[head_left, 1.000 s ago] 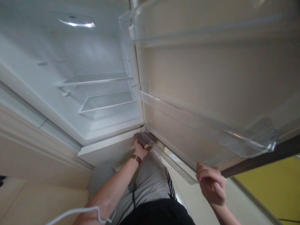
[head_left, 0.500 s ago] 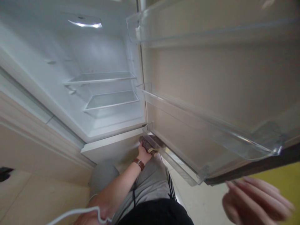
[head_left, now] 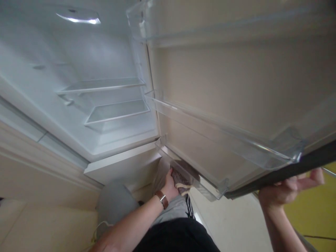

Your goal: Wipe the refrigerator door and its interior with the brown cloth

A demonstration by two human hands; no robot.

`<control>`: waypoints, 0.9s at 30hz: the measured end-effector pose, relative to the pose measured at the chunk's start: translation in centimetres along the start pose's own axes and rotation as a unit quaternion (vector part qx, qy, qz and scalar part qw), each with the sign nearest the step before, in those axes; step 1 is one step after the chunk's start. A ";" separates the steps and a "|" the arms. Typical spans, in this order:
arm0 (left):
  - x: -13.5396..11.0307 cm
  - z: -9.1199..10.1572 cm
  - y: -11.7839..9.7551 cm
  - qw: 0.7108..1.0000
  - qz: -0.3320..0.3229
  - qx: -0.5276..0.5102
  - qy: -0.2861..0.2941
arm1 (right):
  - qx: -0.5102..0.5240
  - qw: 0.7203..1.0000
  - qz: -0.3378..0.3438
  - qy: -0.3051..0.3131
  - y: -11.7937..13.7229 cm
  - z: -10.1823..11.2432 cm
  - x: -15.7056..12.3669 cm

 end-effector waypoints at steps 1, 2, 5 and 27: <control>0.0 -0.4 1.9 0.999 0.025 0.012 0.017 | -0.001 0.999 0.043 0.004 1.2 -0.3 -0.4; -0.1 -0.8 3.9 0.998 0.051 0.023 0.029 | 0.005 0.996 0.084 0.008 2.4 -0.6 -0.8; -0.9 -1.7 9.4 0.987 0.139 0.049 0.062 | 0.002 0.993 0.114 0.017 3.4 -1.1 -1.3; -3.1 -1.5 9.2 0.988 0.146 0.052 0.008 | -0.006 0.997 0.062 -0.055 1.8 0.7 -2.4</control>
Point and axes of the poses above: each hand's wrist, its own x-axis towards the middle knuckle, its own z-axis out of the back of the hand, y = z × x, the point moved 10 cm from there along x, towards the middle knuckle, and after that the axes turned 11 degrees about x, right-handed, at the moved point
